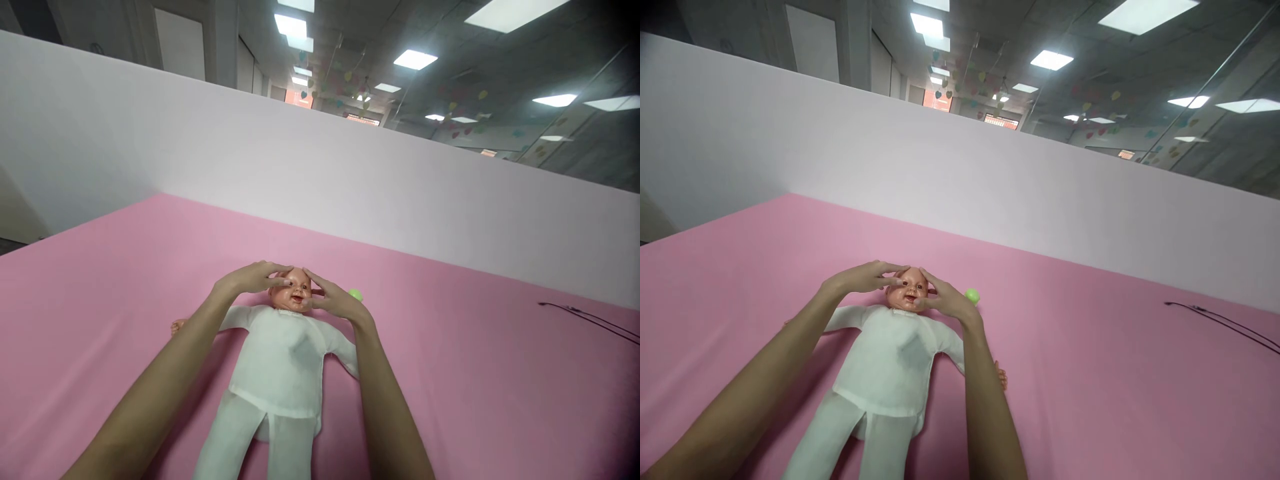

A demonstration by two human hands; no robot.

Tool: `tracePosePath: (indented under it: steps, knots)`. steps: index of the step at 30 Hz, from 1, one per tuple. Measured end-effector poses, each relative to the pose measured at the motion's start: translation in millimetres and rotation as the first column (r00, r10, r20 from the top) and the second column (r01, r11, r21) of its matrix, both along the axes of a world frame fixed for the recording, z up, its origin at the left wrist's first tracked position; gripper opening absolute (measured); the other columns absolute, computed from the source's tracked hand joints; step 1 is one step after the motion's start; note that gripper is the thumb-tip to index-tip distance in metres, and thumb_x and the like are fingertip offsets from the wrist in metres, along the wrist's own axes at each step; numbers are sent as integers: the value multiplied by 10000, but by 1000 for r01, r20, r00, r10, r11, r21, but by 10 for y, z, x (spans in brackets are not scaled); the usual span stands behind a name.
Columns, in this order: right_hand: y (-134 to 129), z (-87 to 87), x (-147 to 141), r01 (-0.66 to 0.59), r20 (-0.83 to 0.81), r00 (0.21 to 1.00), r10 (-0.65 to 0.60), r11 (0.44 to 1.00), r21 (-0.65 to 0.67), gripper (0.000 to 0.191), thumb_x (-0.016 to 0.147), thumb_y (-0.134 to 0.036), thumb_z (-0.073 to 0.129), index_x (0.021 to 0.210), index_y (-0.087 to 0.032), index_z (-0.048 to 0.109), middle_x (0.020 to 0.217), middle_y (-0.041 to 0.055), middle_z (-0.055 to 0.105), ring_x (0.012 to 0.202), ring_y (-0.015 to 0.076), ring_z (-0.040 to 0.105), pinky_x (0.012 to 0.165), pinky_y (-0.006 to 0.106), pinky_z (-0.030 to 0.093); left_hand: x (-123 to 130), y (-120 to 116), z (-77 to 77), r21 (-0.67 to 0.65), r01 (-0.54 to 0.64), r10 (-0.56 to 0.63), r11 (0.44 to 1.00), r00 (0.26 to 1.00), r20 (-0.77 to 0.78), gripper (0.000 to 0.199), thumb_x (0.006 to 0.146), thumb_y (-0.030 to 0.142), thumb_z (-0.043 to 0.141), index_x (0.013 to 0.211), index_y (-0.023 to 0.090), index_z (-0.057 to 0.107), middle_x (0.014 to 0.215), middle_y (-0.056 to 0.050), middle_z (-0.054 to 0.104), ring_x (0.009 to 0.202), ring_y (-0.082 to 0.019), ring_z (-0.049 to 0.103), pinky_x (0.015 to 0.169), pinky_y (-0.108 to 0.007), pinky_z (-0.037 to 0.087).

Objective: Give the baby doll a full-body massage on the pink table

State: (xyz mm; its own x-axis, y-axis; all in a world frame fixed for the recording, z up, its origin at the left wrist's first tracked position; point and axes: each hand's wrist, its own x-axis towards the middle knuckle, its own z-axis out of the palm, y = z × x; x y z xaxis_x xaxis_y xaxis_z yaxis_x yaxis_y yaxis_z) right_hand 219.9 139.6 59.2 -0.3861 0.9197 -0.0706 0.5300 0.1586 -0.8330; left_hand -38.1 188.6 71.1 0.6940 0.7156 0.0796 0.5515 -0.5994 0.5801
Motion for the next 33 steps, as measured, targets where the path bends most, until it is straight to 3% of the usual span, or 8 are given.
tracePosePath:
  steps: [5, 12, 17, 20, 23, 27, 30, 33]
  knots:
    - [-2, -20, -51, 34, 65, 997, -38, 997, 68, 1107, 667, -413, 929, 1606, -320, 351, 1543, 86, 533, 1368, 346, 537, 1125, 500, 463, 49, -47, 13, -29, -50, 48, 998, 996, -77, 735, 705, 683, 759, 1293, 258, 643, 982, -60, 724, 833, -262, 660, 652, -299, 425]
    - [2, 7, -19, 30, 24, 999, -30, 999, 13, 926, 785, -457, 831, 1589, -322, 392, 1537, 84, 539, 1329, 321, 573, 1123, 503, 465, 15, -10, 28, -44, -10, 9, 999, 1000, -22, 471, 936, 634, 485, 1106, 246, 691, 919, -49, 716, 784, -229, 641, 679, -309, 426]
    - [-34, 17, -72, 31, 123, 992, -39, 997, 64, 1119, 710, -435, 895, 1634, -301, 279, 1559, 99, 514, 1380, 333, 519, 1125, 483, 448, 59, -72, 41, -59, -83, 78, 995, 993, -87, 644, 688, 665, 767, 1155, 235, 661, 971, -61, 708, 813, -254, 645, 639, -306, 420]
    - [-15, -17, -51, 52, 93, 994, -57, 997, 51, 947, 816, -476, 802, 1617, -304, 327, 1532, 92, 543, 1351, 317, 543, 1119, 486, 442, 40, -24, -19, -55, -73, 74, 996, 997, 6, 526, 803, 609, 667, 1174, 237, 677, 1037, -73, 708, 855, -248, 640, 673, -305, 428]
    - [11, -40, -20, 75, 81, 993, -80, 995, 60, 738, 932, -536, 652, 1584, -292, 407, 1440, 93, 619, 1255, 298, 602, 1080, 494, 462, 17, 50, -83, -68, -2, 9, 998, 995, 97, 340, 914, 467, 510, 1038, 224, 712, 848, -43, 694, 690, -196, 584, 617, -296, 388]
    - [-15, -1, -50, 120, 169, 977, -129, 991, 59, 759, 953, -559, 599, 1605, -248, 368, 1291, 109, 691, 1103, 286, 653, 998, 474, 499, 69, 78, -87, -18, 4, -2, 1000, 993, 122, 356, 968, 400, 397, 876, 209, 682, 681, -27, 632, 591, -174, 511, 595, -301, 361]
    - [-78, 72, -118, 122, 245, 959, -139, 989, 86, 726, 961, -541, 582, 1598, -255, 383, 1219, 96, 711, 1050, 283, 660, 969, 455, 499, 155, 27, -48, 36, -49, 47, 998, 997, 57, 459, 1013, 454, 320, 823, 208, 657, 738, -57, 671, 655, -199, 567, 629, -310, 374]
    - [-155, 135, -211, 131, 267, 950, -160, 984, 122, 658, 974, -522, 559, 1568, -272, 428, 1252, 88, 703, 1088, 286, 653, 968, 433, 490, 199, -71, -44, 89, -84, 85, 992, 996, -8, 451, 1017, 457, 306, 994, 214, 686, 893, -90, 725, 747, -236, 630, 656, -318, 392]
